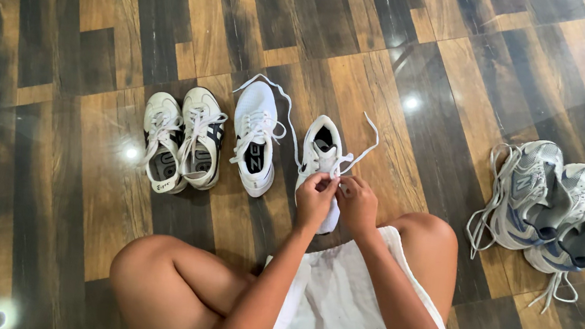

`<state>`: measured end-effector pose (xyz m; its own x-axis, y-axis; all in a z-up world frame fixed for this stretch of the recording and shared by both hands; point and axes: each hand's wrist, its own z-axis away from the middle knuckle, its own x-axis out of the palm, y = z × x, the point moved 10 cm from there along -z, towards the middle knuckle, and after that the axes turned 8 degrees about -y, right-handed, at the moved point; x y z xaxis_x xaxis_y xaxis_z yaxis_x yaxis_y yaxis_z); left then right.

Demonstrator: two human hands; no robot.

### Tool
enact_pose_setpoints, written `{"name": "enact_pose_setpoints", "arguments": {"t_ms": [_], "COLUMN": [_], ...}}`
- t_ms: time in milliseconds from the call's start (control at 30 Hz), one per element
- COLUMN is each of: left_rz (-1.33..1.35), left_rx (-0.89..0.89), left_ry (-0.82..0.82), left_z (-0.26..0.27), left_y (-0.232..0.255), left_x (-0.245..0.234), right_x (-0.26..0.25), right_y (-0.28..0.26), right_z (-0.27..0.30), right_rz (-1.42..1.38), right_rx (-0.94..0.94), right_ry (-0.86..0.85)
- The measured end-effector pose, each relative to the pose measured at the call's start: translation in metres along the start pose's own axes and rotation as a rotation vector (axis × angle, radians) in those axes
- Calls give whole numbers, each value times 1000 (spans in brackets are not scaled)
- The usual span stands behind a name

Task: The person sits on a wooden floor and unlaces a white sneaker, then re-laces it by threading the laces through the eyelets and tying a knot. Multiple other shoes are visible nearby but not handled.

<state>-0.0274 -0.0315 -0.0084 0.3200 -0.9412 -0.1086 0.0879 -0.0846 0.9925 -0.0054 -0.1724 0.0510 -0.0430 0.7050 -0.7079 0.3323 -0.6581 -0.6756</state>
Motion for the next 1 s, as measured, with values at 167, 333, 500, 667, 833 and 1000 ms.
{"name": "enact_pose_setpoints", "arguments": {"t_ms": [167, 333, 500, 667, 833, 1000], "left_rz": [-136, 379, 627, 690, 698, 848], "left_rx": [211, -113, -145, -100, -6, 16], "left_ry": [116, 3, 0, 54, 151, 305], "left_z": [9, -7, -23, -34, -51, -76], "left_y": [38, 5, 14, 44, 79, 91], "left_x": [-12, -2, -14, -49, -107, -193], "right_x": [1, -1, -5, -4, -6, -6], "right_y": [0, -3, -7, -4, -3, 12], "right_z": [-2, 0, -1, -1, 0, 6], "right_rz": [39, 93, 103, 129, 168, 74], "right_rx": [-33, -48, -61, -38, -16, 103], "right_ry": [44, 92, 130, 131, 131, 136]}}
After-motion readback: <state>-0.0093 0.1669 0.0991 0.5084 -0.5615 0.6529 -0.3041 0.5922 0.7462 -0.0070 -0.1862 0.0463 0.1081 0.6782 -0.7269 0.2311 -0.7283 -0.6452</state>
